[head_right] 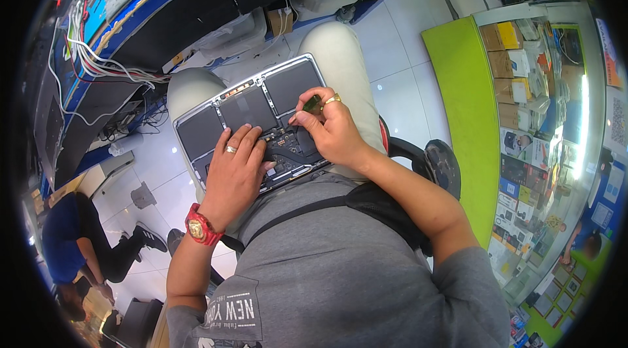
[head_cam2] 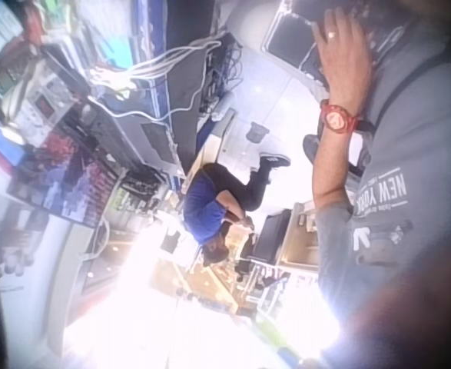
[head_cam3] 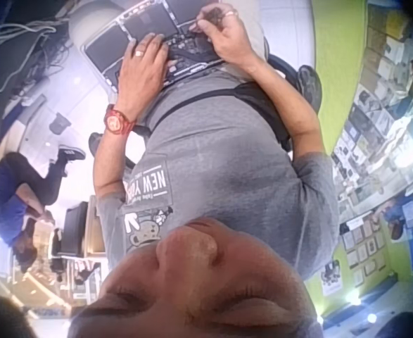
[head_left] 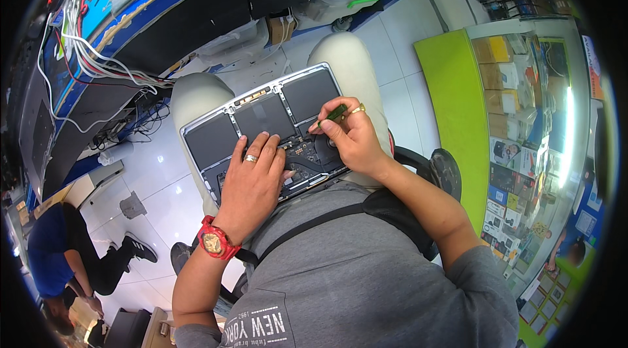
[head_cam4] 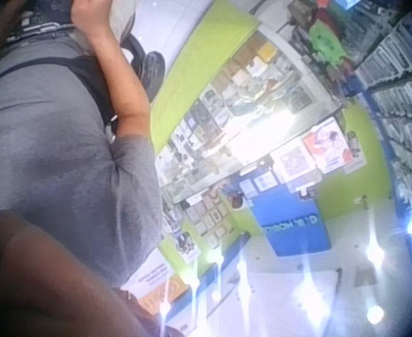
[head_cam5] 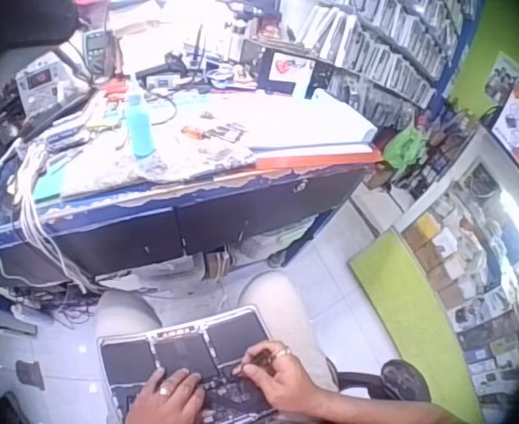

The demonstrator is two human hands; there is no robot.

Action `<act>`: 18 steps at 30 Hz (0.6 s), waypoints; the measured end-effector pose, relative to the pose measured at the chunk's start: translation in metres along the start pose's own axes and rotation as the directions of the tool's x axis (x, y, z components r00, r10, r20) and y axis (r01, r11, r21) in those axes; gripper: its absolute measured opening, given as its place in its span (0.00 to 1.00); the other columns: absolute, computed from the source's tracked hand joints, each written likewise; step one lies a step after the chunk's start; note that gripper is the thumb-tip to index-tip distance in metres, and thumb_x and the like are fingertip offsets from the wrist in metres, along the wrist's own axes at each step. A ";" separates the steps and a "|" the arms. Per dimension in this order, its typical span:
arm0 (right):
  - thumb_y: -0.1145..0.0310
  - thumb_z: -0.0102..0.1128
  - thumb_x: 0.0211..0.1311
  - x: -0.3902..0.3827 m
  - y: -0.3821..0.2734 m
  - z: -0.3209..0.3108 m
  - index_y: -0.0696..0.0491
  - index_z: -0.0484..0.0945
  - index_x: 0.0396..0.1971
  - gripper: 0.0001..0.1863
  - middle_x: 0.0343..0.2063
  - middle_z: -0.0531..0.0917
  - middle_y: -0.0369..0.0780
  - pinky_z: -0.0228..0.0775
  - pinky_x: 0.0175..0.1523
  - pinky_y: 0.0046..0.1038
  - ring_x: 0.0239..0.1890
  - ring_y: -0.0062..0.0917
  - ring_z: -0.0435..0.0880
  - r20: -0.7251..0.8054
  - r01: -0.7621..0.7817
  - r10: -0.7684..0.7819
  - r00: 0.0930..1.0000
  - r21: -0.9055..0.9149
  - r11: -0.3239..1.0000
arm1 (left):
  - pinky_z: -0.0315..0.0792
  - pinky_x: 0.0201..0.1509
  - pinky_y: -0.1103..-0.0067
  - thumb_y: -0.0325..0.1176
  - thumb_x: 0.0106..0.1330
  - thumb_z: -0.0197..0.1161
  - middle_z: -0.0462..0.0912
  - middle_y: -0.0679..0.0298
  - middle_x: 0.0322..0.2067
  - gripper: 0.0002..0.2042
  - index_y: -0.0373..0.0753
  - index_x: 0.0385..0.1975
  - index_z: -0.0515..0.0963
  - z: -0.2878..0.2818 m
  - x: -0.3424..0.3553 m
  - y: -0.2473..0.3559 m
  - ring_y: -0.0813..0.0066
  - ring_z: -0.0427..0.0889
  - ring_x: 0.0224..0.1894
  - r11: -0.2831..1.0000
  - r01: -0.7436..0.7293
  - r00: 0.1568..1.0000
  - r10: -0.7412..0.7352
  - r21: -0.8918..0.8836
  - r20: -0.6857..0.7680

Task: The person cleans and reassembles internal components of a laptop by applying liquid from a small bottle, using a brush, and manipulating parts with a screwdriver and tweezers.

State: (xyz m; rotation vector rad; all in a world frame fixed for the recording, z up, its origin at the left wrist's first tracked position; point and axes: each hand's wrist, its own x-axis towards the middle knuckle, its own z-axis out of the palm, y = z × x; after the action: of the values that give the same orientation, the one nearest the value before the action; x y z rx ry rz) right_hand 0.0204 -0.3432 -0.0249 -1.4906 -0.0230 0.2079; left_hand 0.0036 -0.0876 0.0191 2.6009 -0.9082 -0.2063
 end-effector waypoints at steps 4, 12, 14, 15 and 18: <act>0.77 0.58 0.84 0.000 -0.001 -0.004 0.59 0.67 0.61 0.14 0.48 0.81 0.42 0.85 0.61 0.34 0.52 0.29 0.90 0.032 -0.024 0.024 0.999 -0.019 1.000 | 0.66 0.80 0.49 0.40 0.72 0.72 0.82 0.52 0.65 0.21 0.32 0.58 0.82 0.001 0.000 -0.001 0.51 0.77 0.73 1.000 0.000 1.000 0.000 -0.009 -0.008; 0.77 0.58 0.84 -0.001 -0.003 0.000 0.59 0.68 0.61 0.14 0.46 0.83 0.41 0.86 0.57 0.31 0.50 0.28 0.91 -0.023 0.014 -0.012 1.000 0.070 0.997 | 0.65 0.81 0.50 0.38 0.71 0.73 0.83 0.52 0.63 0.18 0.33 0.55 0.82 0.006 -0.002 -0.003 0.52 0.79 0.71 0.998 0.006 0.999 -0.008 -0.055 -0.051; 0.77 0.58 0.84 -0.002 -0.010 0.002 0.59 0.68 0.61 0.14 0.47 0.82 0.41 0.87 0.57 0.31 0.50 0.27 0.90 -0.039 -0.006 0.009 0.999 0.096 0.995 | 0.65 0.81 0.50 0.36 0.70 0.75 0.84 0.53 0.61 0.17 0.35 0.53 0.83 0.005 -0.001 0.000 0.52 0.81 0.69 0.994 0.042 0.993 -0.053 -0.103 -0.109; 0.77 0.59 0.84 -0.003 -0.013 0.003 0.59 0.68 0.61 0.14 0.47 0.82 0.41 0.87 0.56 0.31 0.50 0.27 0.90 -0.042 -0.016 0.022 0.999 0.132 0.991 | 0.65 0.81 0.50 0.35 0.69 0.75 0.84 0.54 0.59 0.17 0.36 0.53 0.83 0.005 0.000 0.003 0.53 0.82 0.68 0.990 0.059 0.988 -0.076 -0.127 -0.136; 0.76 0.59 0.84 -0.005 -0.023 0.009 0.58 0.67 0.60 0.14 0.47 0.81 0.41 0.87 0.55 0.30 0.50 0.28 0.90 -0.050 -0.049 0.060 0.997 0.201 0.978 | 0.64 0.80 0.50 0.33 0.66 0.78 0.86 0.57 0.53 0.15 0.39 0.50 0.83 0.008 0.004 0.011 0.56 0.85 0.63 0.981 0.067 0.964 -0.110 -0.181 -0.242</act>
State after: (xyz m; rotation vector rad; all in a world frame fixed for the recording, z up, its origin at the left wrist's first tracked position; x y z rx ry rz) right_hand 0.0166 -0.3363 -0.0010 -1.2971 0.0819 0.2068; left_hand -0.0014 -0.1009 0.0165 2.4393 -0.6548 0.0225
